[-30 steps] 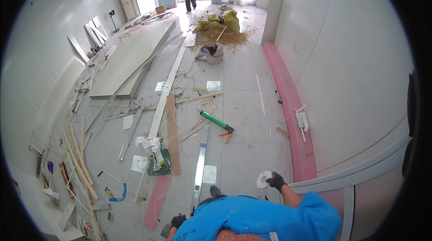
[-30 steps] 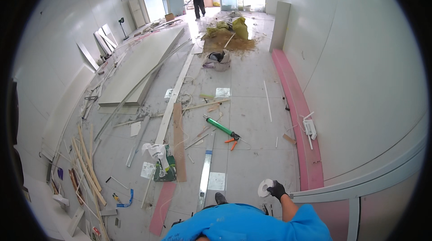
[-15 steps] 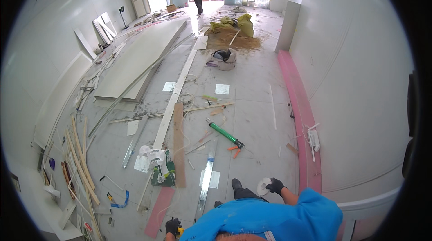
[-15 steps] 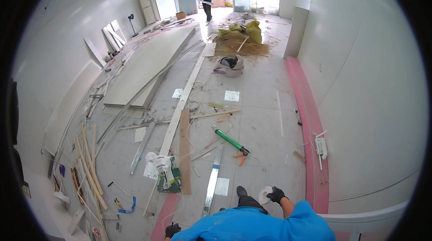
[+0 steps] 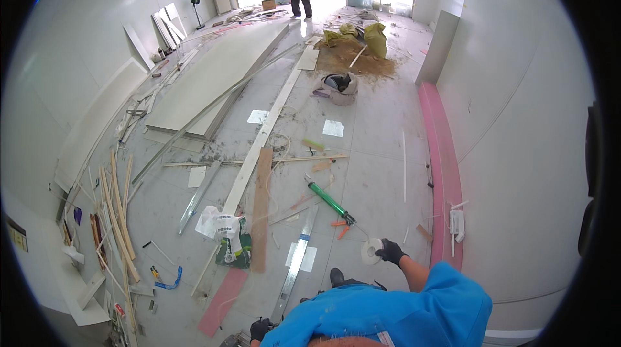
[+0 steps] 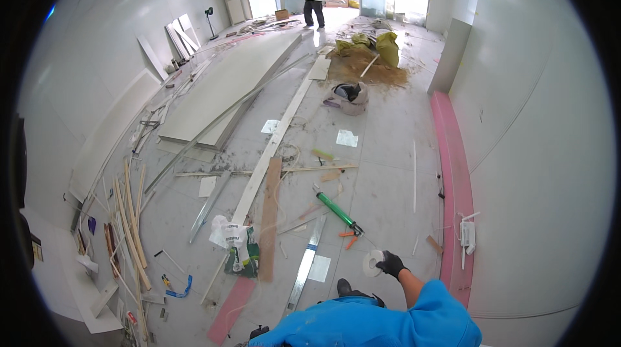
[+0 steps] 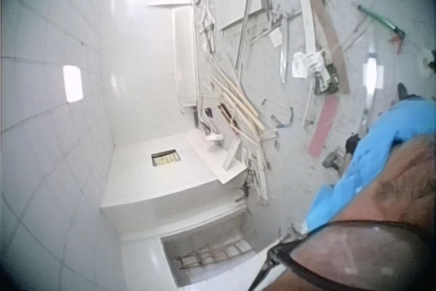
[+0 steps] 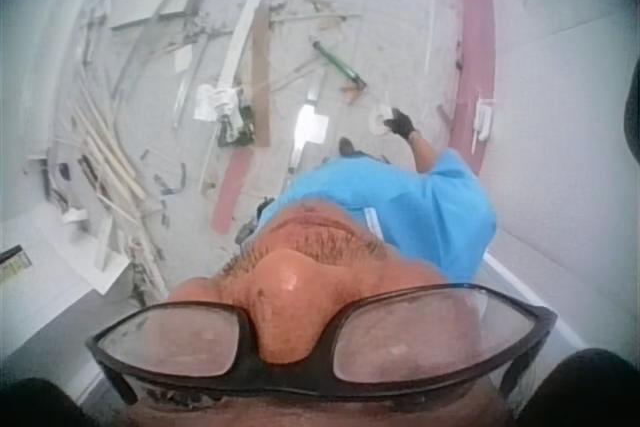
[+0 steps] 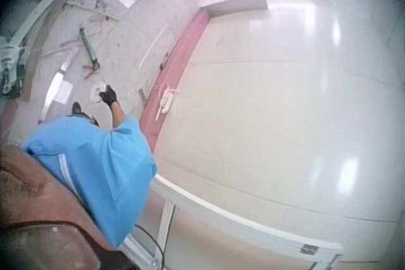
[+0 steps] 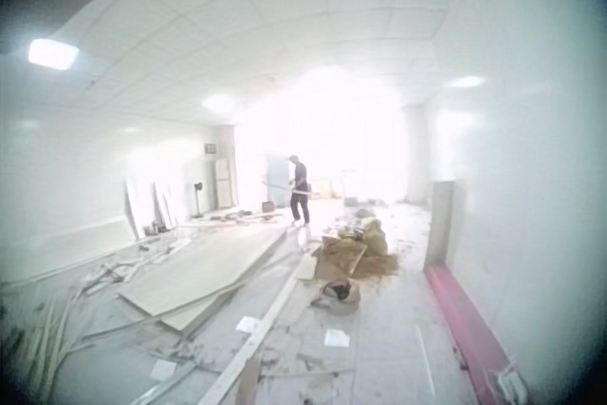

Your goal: The person walks through a cluttered construction room, picks up a long metal profile, and uses a laser level to align it against a wall. They then apply adhesive to the profile using a caulking gun and prepare to install it.

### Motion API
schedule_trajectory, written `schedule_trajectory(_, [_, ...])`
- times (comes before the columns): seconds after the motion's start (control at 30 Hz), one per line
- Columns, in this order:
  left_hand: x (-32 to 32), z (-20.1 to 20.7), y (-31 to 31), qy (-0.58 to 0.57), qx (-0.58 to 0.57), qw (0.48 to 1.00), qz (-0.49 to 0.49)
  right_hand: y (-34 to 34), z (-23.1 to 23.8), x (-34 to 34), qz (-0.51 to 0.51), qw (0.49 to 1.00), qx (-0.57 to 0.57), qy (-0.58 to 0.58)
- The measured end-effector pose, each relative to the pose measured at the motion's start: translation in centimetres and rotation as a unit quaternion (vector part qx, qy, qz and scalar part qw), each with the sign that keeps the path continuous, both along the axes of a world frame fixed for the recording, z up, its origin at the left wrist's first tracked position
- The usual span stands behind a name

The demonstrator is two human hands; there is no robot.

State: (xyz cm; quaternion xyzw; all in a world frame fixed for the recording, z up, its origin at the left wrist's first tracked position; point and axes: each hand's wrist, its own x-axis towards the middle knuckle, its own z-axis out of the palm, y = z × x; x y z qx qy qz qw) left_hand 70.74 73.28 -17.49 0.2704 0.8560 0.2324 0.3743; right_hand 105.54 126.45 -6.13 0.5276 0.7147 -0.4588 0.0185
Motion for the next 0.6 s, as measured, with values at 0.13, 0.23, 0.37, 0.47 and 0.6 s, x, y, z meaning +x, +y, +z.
schedule_trajectory(0.13, [0.4, 12.5, 8.3, -0.160, 0.096, 0.968, 0.168, -0.1, -3.1, 1.2, 0.031, 0.999, 0.030, -0.001])
schedule_trajectory(0.23, [0.0, 14.5, 10.0, -0.127, 0.113, 0.976, 0.140, -0.3, -2.8, -2.4, 0.089, 0.990, 0.095, 0.048])
schedule_trajectory(0.37, [-1.4, 11.9, 13.6, -0.101, 0.188, 0.967, 0.139, -2.8, 2.7, -11.5, 0.162, 0.958, 0.173, 0.162])
schedule_trajectory(0.47, [-0.3, 18.8, 17.9, -0.258, 0.276, 0.903, 0.204, -6.4, 7.8, -16.9, 0.218, 0.916, 0.239, 0.237])
schedule_trajectory(0.6, [0.4, 24.2, 20.9, -0.472, 0.372, 0.739, 0.304, -10.9, 13.4, -22.9, 0.315, 0.852, 0.286, 0.303])
